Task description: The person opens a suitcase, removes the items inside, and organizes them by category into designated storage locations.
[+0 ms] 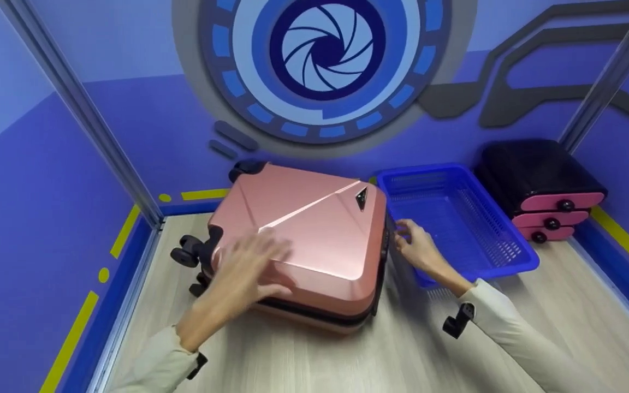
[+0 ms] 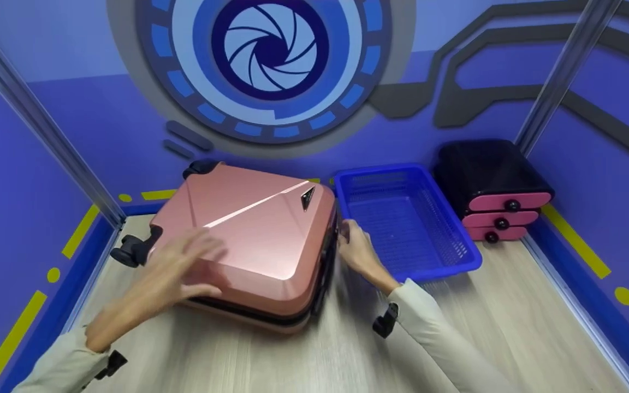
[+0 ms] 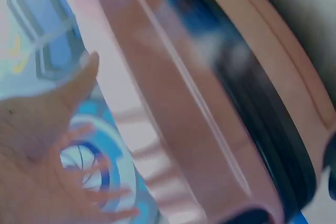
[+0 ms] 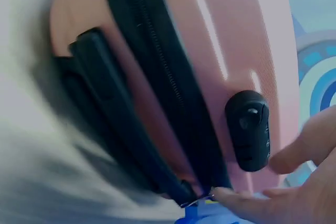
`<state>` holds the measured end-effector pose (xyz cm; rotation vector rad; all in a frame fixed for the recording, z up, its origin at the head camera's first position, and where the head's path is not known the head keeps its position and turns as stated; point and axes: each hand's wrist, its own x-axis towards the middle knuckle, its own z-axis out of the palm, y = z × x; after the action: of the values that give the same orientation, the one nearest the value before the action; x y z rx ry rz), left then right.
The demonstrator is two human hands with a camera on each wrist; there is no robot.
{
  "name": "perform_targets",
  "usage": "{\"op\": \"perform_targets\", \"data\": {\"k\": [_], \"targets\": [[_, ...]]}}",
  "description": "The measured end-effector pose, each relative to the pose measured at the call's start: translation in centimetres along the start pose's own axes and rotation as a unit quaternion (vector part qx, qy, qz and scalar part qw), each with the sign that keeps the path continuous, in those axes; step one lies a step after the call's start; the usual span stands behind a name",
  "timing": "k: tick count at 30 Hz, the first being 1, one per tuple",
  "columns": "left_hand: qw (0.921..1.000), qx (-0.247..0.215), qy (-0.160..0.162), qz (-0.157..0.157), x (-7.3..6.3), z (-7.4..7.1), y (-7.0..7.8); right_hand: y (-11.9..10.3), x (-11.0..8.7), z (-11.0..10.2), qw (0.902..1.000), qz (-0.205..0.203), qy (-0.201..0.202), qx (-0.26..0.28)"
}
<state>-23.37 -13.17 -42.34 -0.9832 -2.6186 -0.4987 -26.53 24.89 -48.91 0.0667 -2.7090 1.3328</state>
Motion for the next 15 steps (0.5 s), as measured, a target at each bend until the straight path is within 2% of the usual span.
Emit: {"op": "perform_targets", "data": {"k": [3, 6, 10, 14, 15], "targets": [[0.9973, 0.006, -0.058, 0.044, 0.7, 1.5, 0.5, 0.5, -0.9, 0.6, 0.9986, -0.018, -0.033, -0.036], [0.9943, 0.052, -0.069, 0.062, 1.2, 2.7, 0.7, 1.1, -1.3, 1.6, 0.9977, -0.043, -0.031, -0.042], [0.9894, 0.109, -0.059, 0.076, 1.4, 3.2, 0.9, 2.8, -1.0, 3.3, 0.9942, -0.098, 0.014, -0.043], [0.9896, 0.107, -0.058, 0.076, 1.6, 3.1, 0.9, 5.2, 0.5, 4.9, 0.9829, -0.163, 0.074, -0.044], [0.9897, 0.107, -0.057, 0.075, 1.6, 3.0, 0.9, 6.8, 1.5, 5.5, 0.9771, -0.191, 0.089, -0.032]]}}
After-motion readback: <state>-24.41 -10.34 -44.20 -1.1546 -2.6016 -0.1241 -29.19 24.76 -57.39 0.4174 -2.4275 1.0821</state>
